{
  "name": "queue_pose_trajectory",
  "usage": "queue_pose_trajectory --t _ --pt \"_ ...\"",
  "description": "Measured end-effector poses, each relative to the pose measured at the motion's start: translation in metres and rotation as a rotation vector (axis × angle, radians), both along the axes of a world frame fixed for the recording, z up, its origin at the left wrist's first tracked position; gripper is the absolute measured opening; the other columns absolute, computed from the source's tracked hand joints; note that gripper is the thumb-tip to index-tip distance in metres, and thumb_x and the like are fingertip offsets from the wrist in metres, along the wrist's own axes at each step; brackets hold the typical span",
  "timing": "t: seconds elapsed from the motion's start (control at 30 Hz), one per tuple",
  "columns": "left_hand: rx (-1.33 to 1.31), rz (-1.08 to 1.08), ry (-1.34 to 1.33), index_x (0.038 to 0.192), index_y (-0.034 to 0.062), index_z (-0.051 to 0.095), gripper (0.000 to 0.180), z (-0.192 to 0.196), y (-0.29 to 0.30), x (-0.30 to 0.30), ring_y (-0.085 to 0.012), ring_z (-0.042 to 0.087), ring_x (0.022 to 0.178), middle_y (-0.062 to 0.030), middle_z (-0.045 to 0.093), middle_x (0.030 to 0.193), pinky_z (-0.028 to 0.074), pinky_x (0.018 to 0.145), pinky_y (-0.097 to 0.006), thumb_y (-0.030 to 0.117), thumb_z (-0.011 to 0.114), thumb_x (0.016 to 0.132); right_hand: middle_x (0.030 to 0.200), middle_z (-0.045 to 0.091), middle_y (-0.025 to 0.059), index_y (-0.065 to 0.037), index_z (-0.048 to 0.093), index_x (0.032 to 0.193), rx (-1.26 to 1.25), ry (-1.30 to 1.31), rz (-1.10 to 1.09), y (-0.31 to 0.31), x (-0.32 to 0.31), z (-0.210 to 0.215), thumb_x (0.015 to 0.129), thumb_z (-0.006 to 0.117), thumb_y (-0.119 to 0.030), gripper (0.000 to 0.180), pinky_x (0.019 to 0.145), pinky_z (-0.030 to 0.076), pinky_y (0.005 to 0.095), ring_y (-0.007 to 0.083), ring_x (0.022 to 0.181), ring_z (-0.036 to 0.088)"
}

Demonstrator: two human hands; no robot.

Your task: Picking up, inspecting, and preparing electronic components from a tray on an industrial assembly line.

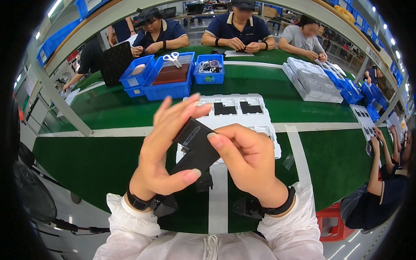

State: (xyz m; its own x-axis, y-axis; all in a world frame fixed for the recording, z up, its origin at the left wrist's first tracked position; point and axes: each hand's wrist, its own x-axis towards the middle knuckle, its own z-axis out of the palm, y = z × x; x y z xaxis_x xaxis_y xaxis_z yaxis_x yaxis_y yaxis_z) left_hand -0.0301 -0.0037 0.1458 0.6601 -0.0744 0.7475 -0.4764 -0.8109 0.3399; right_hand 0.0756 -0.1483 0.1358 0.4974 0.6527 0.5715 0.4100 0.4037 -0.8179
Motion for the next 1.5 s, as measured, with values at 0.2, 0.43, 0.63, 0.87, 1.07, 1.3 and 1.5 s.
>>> queue_pose_trajectory --t 0.2,0.43,0.63,0.87,1.07,1.3,1.5 --pt "0.040 0.211 -0.064 0.113 0.0014 0.051 0.049 0.001 -0.004 -0.004 -0.0283 0.050 0.103 -0.0138 0.056 0.106 0.018 0.098 -0.047 0.025 0.060 0.071 0.056 0.056 0.0052 0.002 0.059 0.078 0.041 -0.295 -0.168 0.006 -0.002 -0.004 0.079 0.057 -0.006 0.008 0.044 0.037 0.0209 0.0076 0.048 0.050" --pt "0.193 0.435 -0.241 0.100 0.0040 0.057 0.030 -0.001 -0.014 0.001 -0.0224 0.055 0.086 -0.0075 0.058 0.088 0.025 0.090 -0.041 0.010 0.061 0.070 0.055 0.055 0.0069 0.001 0.058 0.076 -0.001 -0.443 -0.225 0.003 -0.004 0.000 0.076 0.059 -0.003 0.004 0.042 0.036 0.0222 0.0145 0.044 0.051" --pt "0.278 0.559 -0.283 0.095 0.0051 0.057 0.028 0.000 -0.019 -0.003 -0.0224 0.054 0.083 -0.0067 0.056 0.085 0.025 0.088 -0.040 0.016 0.064 0.070 0.055 0.056 0.0074 0.002 0.058 0.076 0.072 -0.541 -0.310 0.003 -0.007 0.002 0.076 0.059 -0.002 0.004 0.041 0.037 0.0221 0.0146 0.043 0.052" --pt "0.027 0.435 -0.041 0.101 0.0015 0.054 0.043 0.009 -0.015 -0.018 -0.0242 0.053 0.090 -0.0096 0.057 0.093 0.029 0.087 -0.037 0.027 0.065 0.068 0.061 0.058 0.0060 0.003 0.057 0.080 0.079 -0.265 -0.203 -0.001 -0.007 -0.003 0.080 0.057 -0.005 0.008 0.045 0.038 0.0192 0.0076 0.050 0.052" --pt "-0.253 -0.121 0.085 0.125 -0.0042 0.035 0.066 0.005 -0.007 -0.009 -0.0278 0.039 0.117 -0.0194 0.042 0.124 0.023 0.099 -0.037 0.021 0.057 0.068 0.069 0.059 0.0014 0.003 0.056 0.084 0.044 0.086 -0.006 -0.001 -0.009 -0.001 0.085 0.052 -0.009 0.014 0.052 0.037 0.0162 0.0022 0.060 0.048" --pt "-0.132 -0.077 0.081 0.124 -0.0020 0.038 0.070 0.010 -0.006 -0.014 -0.0305 0.040 0.116 -0.0191 0.046 0.122 0.018 0.099 -0.043 0.035 0.058 0.067 0.067 0.057 0.0001 0.003 0.057 0.082 0.045 0.110 0.051 -0.002 -0.011 0.002 0.085 0.052 -0.009 0.013 0.052 0.036 0.0160 0.0015 0.060 0.046" --pt "0.398 0.365 0.007 0.115 0.0071 0.052 0.087 0.021 -0.012 -0.015 -0.0321 0.039 0.116 -0.0179 0.046 0.121 0.007 0.097 -0.051 0.072 0.050 0.058 0.063 0.054 -0.0019 0.003 0.058 0.081 0.035 -0.045 -0.086 -0.005 -0.006 -0.001 0.084 0.054 -0.008 0.012 0.048 0.033 0.0157 0.0010 0.056 0.044"
